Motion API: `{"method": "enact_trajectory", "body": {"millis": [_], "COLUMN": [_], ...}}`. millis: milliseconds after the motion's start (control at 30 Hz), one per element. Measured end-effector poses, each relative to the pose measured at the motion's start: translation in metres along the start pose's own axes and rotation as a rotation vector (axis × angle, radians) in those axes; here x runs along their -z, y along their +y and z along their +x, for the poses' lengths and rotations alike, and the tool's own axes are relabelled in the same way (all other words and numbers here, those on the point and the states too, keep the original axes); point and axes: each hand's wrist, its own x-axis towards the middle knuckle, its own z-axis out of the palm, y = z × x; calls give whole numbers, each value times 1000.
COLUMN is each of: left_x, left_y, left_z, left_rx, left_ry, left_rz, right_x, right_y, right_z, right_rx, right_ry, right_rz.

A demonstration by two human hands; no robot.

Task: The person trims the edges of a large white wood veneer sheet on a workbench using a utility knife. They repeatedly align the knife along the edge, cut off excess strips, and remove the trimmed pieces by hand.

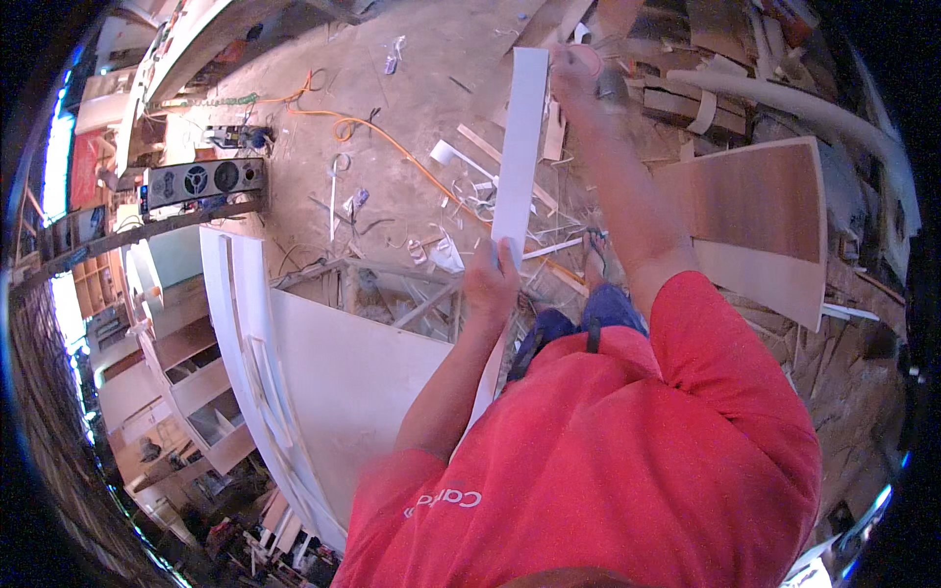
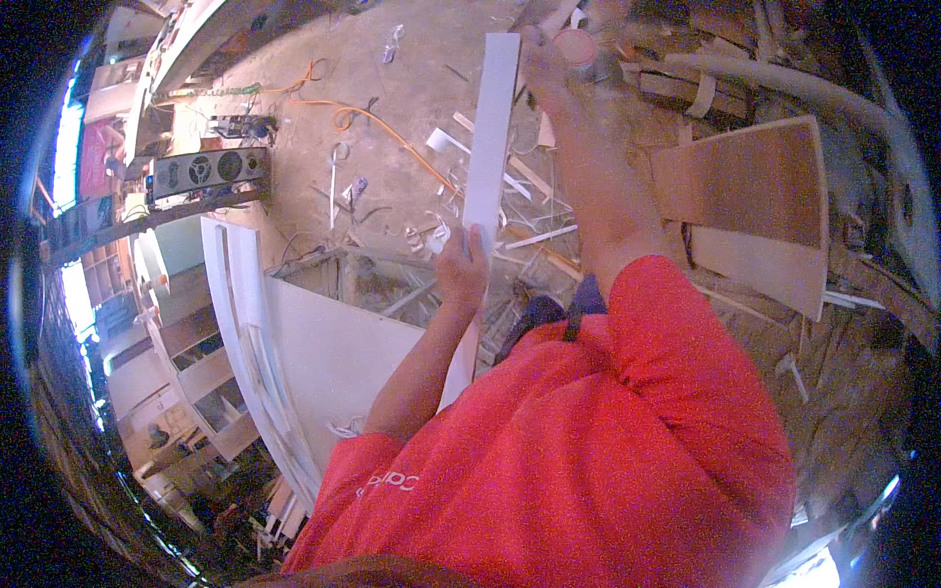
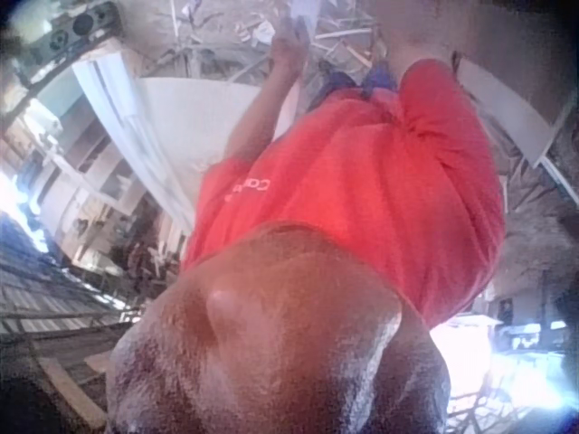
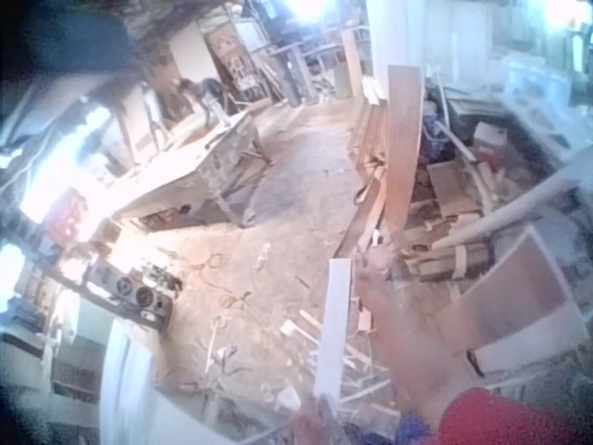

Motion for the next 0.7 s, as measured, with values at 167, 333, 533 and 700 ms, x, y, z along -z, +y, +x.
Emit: {"method": "enact_trajectory", "body": {"millis": [167,333,533,700], "left_x": [1,0,-7,27], "left_y": [14,8,-4,-4], "left_z": [-2,-5,0,-52], "left_rx": [33,77,5,-15], "left_ry": [14,-11,39,512], "left_rz": [-50,2,-64,82], "right_x": [35,28,23,-7], "right_y": [-18,-38,-7,-9], "right_z": [-9,-8,35,48], "right_rx": [-302,-488,-468,-467], "right_ry": [-75,-154,-315,-460], "right_rz": [314,458,412,277]}}
